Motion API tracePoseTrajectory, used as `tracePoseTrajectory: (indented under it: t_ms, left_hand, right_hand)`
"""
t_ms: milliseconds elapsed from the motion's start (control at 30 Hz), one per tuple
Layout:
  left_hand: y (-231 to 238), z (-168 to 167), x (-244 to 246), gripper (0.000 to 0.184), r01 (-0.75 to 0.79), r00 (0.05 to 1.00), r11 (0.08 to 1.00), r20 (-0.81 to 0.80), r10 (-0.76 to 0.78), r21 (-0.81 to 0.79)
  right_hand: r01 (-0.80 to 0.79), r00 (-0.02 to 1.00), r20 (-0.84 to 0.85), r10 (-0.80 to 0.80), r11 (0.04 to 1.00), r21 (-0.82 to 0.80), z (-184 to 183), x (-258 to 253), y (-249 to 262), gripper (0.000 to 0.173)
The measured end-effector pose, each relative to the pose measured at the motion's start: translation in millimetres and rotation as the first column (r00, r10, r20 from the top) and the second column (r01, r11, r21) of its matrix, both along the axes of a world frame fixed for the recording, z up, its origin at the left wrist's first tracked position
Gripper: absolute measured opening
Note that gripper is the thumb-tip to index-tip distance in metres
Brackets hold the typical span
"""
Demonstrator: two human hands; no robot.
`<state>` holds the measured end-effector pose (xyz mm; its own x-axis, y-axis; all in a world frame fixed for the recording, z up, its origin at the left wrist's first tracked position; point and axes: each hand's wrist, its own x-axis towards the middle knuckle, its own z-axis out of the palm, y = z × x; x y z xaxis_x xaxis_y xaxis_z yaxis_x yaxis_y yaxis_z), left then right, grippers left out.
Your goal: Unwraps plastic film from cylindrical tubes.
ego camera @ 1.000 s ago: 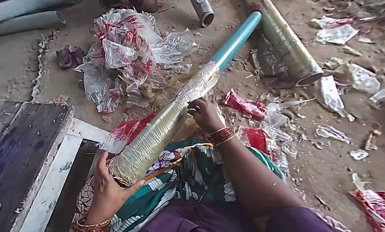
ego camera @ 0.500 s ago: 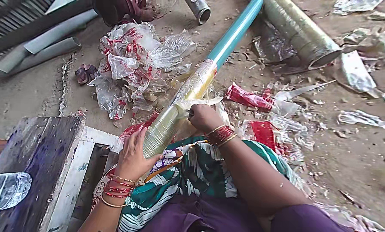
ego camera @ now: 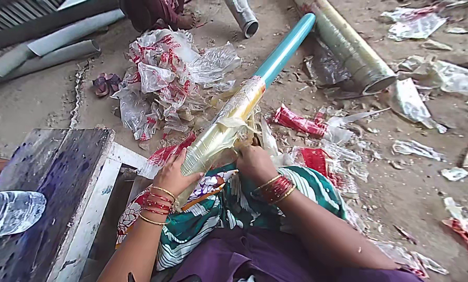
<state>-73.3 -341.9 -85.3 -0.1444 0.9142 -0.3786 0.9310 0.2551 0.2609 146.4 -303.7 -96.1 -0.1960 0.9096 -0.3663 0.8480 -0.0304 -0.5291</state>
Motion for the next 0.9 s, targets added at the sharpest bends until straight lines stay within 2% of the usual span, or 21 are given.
tracePoseTrajectory:
  t_ms: [200, 300, 367, 400, 433, 500, 567, 600, 733, 800, 833, 900]
  left_hand:
    - [4, -1, -21, 0.098, -0.001, 0.994, 1.000, 0.114, 0.003, -0.018]
    - [-1, 0, -19, 0.096, 0.049, 0.996, 0.999, 0.072, -0.050, 0.022]
    - [-5, 0, -15, 0.097, 0.092, 0.995, 0.994, 0.044, -0.095, 0.053]
    - [-7, -2, -13, 0.097, 0.105, 0.994, 0.992, 0.035, -0.108, 0.071]
    - [-8, -3, -11, 0.097, 0.113, 0.993, 0.990, 0.027, -0.115, 0.079]
    - [-10, -5, -9, 0.098, 0.114, 0.993, 0.991, 0.026, -0.116, 0.076]
    - [-9, -6, -13, 0.098, 0.128, 0.990, 0.987, 0.053, -0.133, 0.098]
    - [-11, -8, -20, 0.095, 0.132, 0.984, 0.983, 0.105, -0.146, 0.130]
    - [-25, -1, -50, 0.055, -0.029, 0.922, 0.964, 0.380, -0.076, 0.263]
    - [-29, -5, -59, 0.049, -0.098, 0.893, 0.978, 0.449, 0.005, 0.183]
    - [-27, -7, -61, 0.050, -0.105, 0.868, 0.990, 0.495, 0.046, 0.093]
    - [-20, -9, -59, 0.049, -0.149, 0.768, 0.987, 0.622, 0.152, -0.057]
  right_hand:
    - [0.041, 0.995, -0.098, -0.034, 0.997, 0.068, 0, 10, -12, 0.020]
    - [0.042, 0.999, 0.018, -0.045, 0.993, 0.110, 1, 11, -13, 0.019]
    - [0.000, 0.994, 0.101, -0.034, 0.948, 0.320, 3, 5, -22, 0.020]
    - [-0.047, 0.995, 0.102, -0.001, 0.883, 0.468, -1, 2, -24, 0.023]
    - [-0.096, 0.995, 0.071, 0.068, 0.803, 0.587, -5, -2, -24, 0.027]
    - [-0.181, 0.957, -0.045, 0.286, 0.712, 0.678, -13, -15, -16, 0.029]
    - [-0.235, 0.865, -0.204, 0.458, 0.728, 0.644, -25, -31, -4, 0.022]
    - [-0.242, 0.826, -0.272, 0.493, 0.746, 0.620, -33, -39, -1, 0.022]
    - [-0.179, 0.766, -0.410, 0.495, 0.777, 0.604, -56, -50, 1, 0.022]
    - [-0.157, 0.726, -0.480, 0.492, 0.798, 0.581, -64, -51, 3, 0.022]
    - [-0.176, 0.706, -0.513, 0.488, 0.823, 0.541, -66, -51, 4, 0.021]
    - [-0.211, 0.646, -0.599, 0.473, 0.865, 0.455, -65, -53, 2, 0.018]
